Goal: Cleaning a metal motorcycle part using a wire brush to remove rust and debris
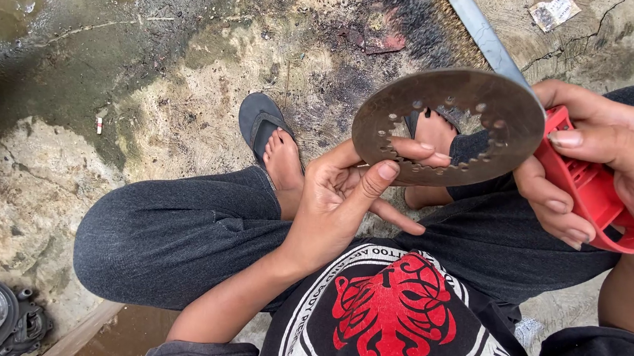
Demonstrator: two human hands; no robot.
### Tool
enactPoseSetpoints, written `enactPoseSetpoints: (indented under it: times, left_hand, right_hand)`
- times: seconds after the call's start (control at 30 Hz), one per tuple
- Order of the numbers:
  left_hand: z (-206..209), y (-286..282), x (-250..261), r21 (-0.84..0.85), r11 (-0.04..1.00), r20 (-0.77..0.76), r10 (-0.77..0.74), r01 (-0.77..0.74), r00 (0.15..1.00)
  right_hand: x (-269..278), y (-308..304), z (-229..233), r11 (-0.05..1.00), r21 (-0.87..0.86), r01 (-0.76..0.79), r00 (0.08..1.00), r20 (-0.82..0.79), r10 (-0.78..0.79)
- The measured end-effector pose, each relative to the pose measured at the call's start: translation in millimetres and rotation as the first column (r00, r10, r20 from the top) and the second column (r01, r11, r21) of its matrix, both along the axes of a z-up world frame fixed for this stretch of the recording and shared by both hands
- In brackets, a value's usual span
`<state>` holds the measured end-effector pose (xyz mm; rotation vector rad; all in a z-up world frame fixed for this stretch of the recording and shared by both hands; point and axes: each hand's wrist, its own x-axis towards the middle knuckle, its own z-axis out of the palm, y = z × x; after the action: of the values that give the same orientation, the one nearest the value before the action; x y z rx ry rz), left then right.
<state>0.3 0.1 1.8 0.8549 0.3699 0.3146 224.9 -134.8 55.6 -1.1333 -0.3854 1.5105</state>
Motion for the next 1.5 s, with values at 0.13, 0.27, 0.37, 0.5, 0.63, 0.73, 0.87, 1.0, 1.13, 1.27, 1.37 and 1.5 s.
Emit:
enactPoseSetpoints:
  times: [0.13, 0.27, 0.37, 0.5, 0.63, 0.73, 0.87, 1.0, 1.13, 1.27, 1.37, 1.5]
  left_hand:
    - [-0.7, 0.4, -0.6, 0.029, 1.0, -0.001, 0.005, -0.005, 1.0]
    - [-0.5, 0.0, -1.0, 0.035, 0.999, -0.009, 0.007, -0.006, 1.0]
    - [-0.5, 0.2, -1.3, 0.019, 1.0, 0.005, 0.006, -0.007, 1.0]
    - [0.2, 0.8, -1.1, 0.022, 1.0, -0.01, 0.013, -0.013, 1.0]
    - [-0.3, 0.5, -1.3, 0.009, 1.0, -0.016, 0.029, -0.029, 0.999]
    - [1.1, 0.9, -1.4, -0.004, 1.0, -0.009, 0.026, -0.026, 1.0]
    - [1.9, 1.3, -1.3, -0.008, 1.0, -0.013, 0.028, -0.028, 1.0]
    - [3.3, 2.8, -0.9, 0.004, 0.999, -0.03, 0.045, -0.045, 0.999]
    - [5.3, 3.5, -0.6, 0.016, 0.999, -0.03, 0.037, -0.037, 0.999]
    - [3.9, 3.0, -0.8, -0.001, 0.999, -0.048, 0.044, -0.044, 0.998]
    - [5.5, 4.2, -0.4, 0.024, 0.999, -0.049, 0.049, -0.048, 0.998]
    - [4.6, 3.3, -0.9, -0.022, 0.999, -0.05, 0.045, -0.047, 0.998]
  right_hand:
    - [1.4, -0.2, -1.4, 0.999, 0.02, 0.031, 1.0, -0.008, -0.031]
    - [0.7, -2.7, -1.8, 1.0, -0.013, 0.028, 0.999, 0.019, -0.027]
    - [0.7, -3.4, -2.1, 0.999, -0.031, 0.017, 0.999, 0.033, -0.016]
    - [1.3, -2.9, -1.9, 1.0, -0.029, 0.006, 0.999, 0.038, -0.005]
    - [2.5, -4.1, -4.2, 0.998, -0.035, -0.058, 0.997, 0.044, 0.059]
    - [2.4, -6.3, -5.7, 0.996, -0.053, -0.067, 0.995, 0.071, 0.071]
    - [1.6, -6.3, -5.2, 0.994, -0.088, -0.056, 0.989, 0.132, 0.068]
    - [0.6, -5.4, -5.2, 0.994, -0.098, -0.053, 0.987, 0.145, 0.067]
    - [0.2, -5.3, -4.8, 0.99, -0.117, -0.078, 0.981, 0.168, 0.097]
    - [1.1, -6.5, -6.4, 0.99, -0.109, -0.092, 0.979, 0.172, 0.11]
    - [0.8, -4.5, -7.0, 0.989, -0.098, -0.111, 0.974, 0.186, 0.128]
    - [1.4, -5.2, -9.0, 0.989, -0.082, -0.122, 0.974, 0.181, 0.135]
